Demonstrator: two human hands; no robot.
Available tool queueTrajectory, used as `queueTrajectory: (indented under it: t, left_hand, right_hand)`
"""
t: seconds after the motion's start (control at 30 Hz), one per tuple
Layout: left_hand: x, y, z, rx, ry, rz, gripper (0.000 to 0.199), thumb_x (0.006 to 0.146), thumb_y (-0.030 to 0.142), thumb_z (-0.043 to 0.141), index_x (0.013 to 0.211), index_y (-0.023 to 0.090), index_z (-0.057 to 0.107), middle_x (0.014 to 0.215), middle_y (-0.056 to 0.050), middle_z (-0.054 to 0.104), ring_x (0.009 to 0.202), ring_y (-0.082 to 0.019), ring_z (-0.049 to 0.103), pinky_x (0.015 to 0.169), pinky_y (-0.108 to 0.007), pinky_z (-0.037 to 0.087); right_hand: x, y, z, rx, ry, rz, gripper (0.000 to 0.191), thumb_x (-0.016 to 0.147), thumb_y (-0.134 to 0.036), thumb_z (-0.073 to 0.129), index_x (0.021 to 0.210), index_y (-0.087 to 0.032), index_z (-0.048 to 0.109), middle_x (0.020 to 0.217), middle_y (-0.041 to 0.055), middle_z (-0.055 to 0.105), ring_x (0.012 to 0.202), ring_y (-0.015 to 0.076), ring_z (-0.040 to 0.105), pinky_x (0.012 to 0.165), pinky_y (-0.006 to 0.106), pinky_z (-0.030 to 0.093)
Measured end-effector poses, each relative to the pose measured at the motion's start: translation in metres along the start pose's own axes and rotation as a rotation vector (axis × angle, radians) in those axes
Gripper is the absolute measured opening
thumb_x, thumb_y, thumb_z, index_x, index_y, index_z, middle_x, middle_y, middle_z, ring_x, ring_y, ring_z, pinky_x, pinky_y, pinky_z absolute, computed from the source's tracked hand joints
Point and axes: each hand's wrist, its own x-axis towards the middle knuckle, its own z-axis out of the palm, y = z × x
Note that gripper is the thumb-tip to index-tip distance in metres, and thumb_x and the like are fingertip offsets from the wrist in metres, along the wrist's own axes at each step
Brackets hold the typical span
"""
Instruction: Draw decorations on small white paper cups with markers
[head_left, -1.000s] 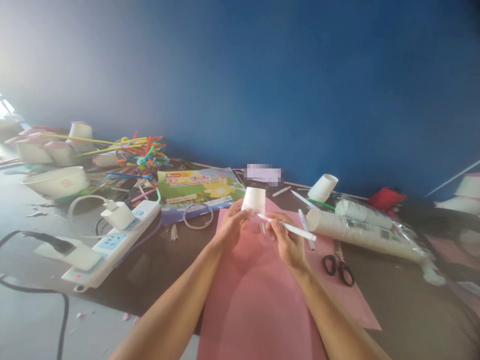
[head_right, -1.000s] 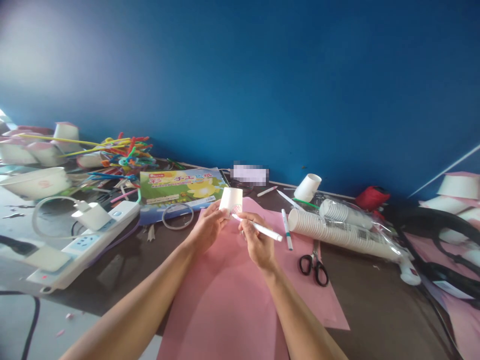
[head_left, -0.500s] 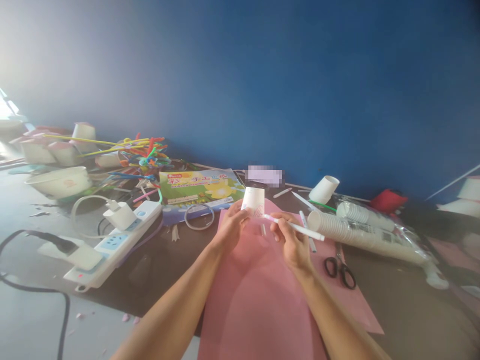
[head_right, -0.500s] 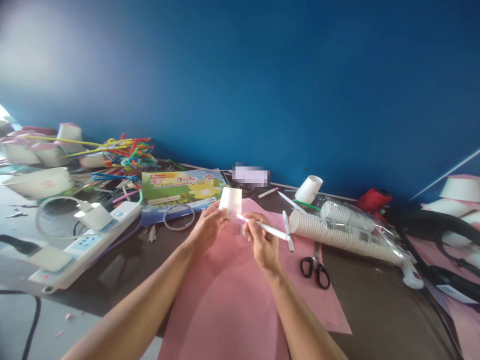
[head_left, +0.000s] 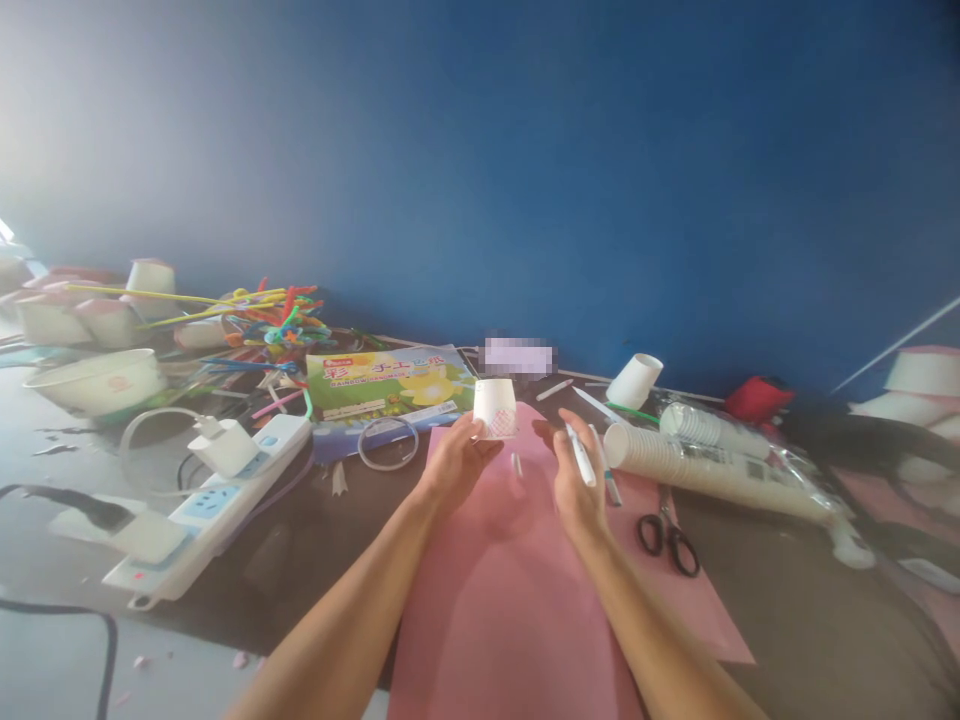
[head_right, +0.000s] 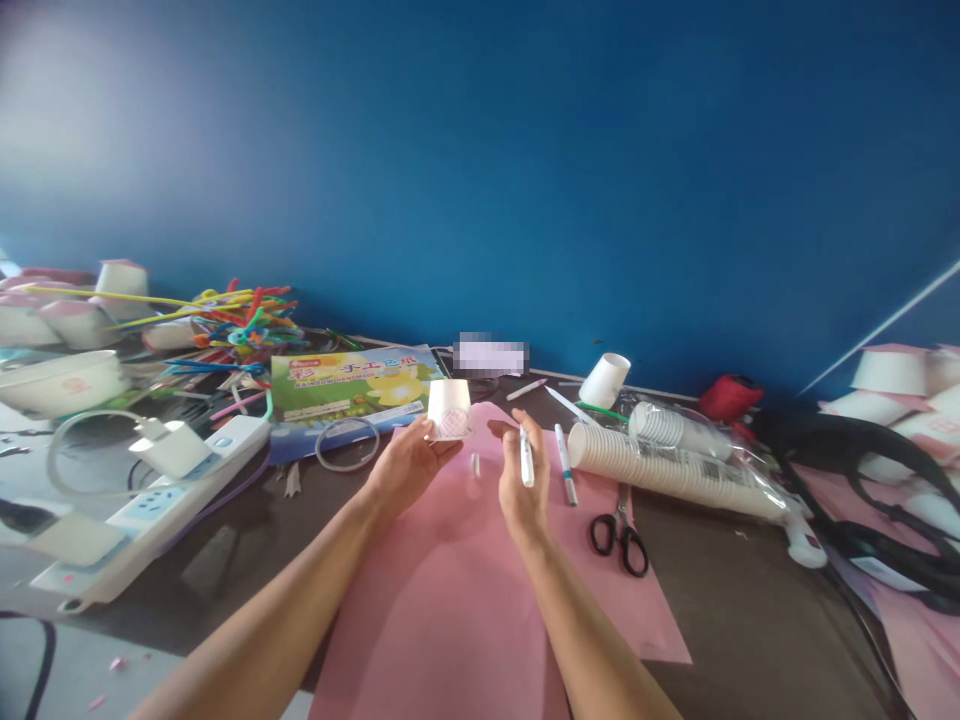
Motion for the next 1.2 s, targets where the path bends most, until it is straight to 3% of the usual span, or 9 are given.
queueTrajectory:
  t: [0.1, 0.23, 0.5, 0.7, 0.8, 0.93, 1.07, 1.2]
  left_hand:
    - [0.001, -0.001, -0.001, -0.048, -0.009, -0.049, 0.018, 0.080, 0.030, 0.063, 0.092, 0.017, 0.067, 0.102, -0.007, 0.070, 0.095, -0.020, 0.064, 0.093, -0.036, 0.043]
    - [0.001, -0.002, 0.001, -0.053, -0.020, -0.067, 0.022, 0.080, 0.029, 0.062, 0.096, 0.015, 0.067, 0.100, -0.008, 0.070, 0.093, -0.021, 0.065, 0.090, -0.036, 0.045]
    - [0.000, -0.002, 0.002, -0.024, -0.044, -0.082, 0.021, 0.080, 0.028, 0.061, 0.095, 0.015, 0.068, 0.096, -0.006, 0.070, 0.088, -0.018, 0.064, 0.087, -0.033, 0.045]
    - [0.002, -0.003, 0.001, 0.057, -0.012, -0.060, 0.018, 0.077, 0.029, 0.063, 0.091, 0.018, 0.068, 0.096, -0.005, 0.070, 0.091, -0.020, 0.064, 0.088, -0.034, 0.044]
    - [0.002, -0.004, 0.000, 0.092, 0.040, -0.062, 0.019, 0.076, 0.030, 0.062, 0.092, 0.020, 0.066, 0.101, -0.005, 0.070, 0.097, -0.021, 0.063, 0.091, -0.036, 0.043]
    - [0.003, -0.007, 0.000, 0.134, 0.091, -0.064, 0.035, 0.072, 0.031, 0.065, 0.105, 0.019, 0.064, 0.103, -0.007, 0.070, 0.101, -0.024, 0.062, 0.094, -0.039, 0.040]
    - [0.003, -0.008, 0.000, 0.156, 0.087, -0.045, 0.037, 0.071, 0.031, 0.066, 0.106, 0.018, 0.063, 0.098, -0.007, 0.070, 0.099, -0.024, 0.063, 0.093, -0.038, 0.041]
    - [0.002, -0.008, -0.001, 0.177, 0.074, -0.039, 0.034, 0.074, 0.032, 0.065, 0.104, 0.018, 0.064, 0.100, -0.008, 0.070, 0.098, -0.023, 0.063, 0.091, -0.037, 0.042]
  right_hand:
    - [-0.002, -0.004, 0.001, 0.005, -0.062, -0.002, 0.044, 0.087, -0.045, 0.053, 0.123, -0.019, 0.051, 0.108, 0.0108, 0.071, 0.109, 0.0248, 0.063, 0.099, 0.046, 0.042]
    - [-0.004, -0.012, 0.002, -0.014, -0.117, -0.046, 0.041, 0.089, -0.044, 0.051, 0.122, -0.019, 0.051, 0.112, 0.0106, 0.070, 0.108, 0.0243, 0.064, 0.098, 0.045, 0.044]
    - [-0.003, -0.014, 0.000, -0.158, -0.078, -0.106, 0.033, 0.088, -0.039, 0.052, 0.115, -0.020, 0.057, 0.106, 0.0087, 0.071, 0.102, 0.0236, 0.065, 0.090, 0.044, 0.048]
    - [-0.002, -0.006, 0.002, 0.102, -0.043, -0.091, 0.041, 0.092, -0.041, 0.046, 0.129, -0.022, 0.045, 0.099, 0.0084, 0.069, 0.085, 0.0204, 0.066, 0.083, 0.044, 0.051]
    - [-0.002, -0.007, 0.000, 0.140, 0.001, -0.146, 0.034, 0.093, -0.042, 0.043, 0.120, -0.024, 0.053, 0.088, 0.0025, 0.064, 0.076, 0.0167, 0.063, 0.080, 0.039, 0.050]
    - [-0.008, -0.014, -0.003, -0.031, -0.098, -0.242, 0.031, 0.094, -0.042, 0.041, 0.095, -0.021, 0.064, 0.076, 0.0015, 0.060, 0.080, 0.0176, 0.059, 0.083, 0.037, 0.046]
    - [-0.013, -0.020, -0.002, -0.140, -0.219, -0.295, 0.028, 0.095, -0.039, 0.041, 0.095, -0.023, 0.064, 0.075, 0.0014, 0.059, 0.078, 0.0176, 0.058, 0.075, 0.033, 0.046]
    - [-0.013, -0.021, -0.001, -0.172, -0.252, -0.314, 0.027, 0.095, -0.038, 0.041, 0.094, -0.023, 0.064, 0.076, 0.0021, 0.060, 0.072, 0.0168, 0.057, 0.069, 0.032, 0.047]
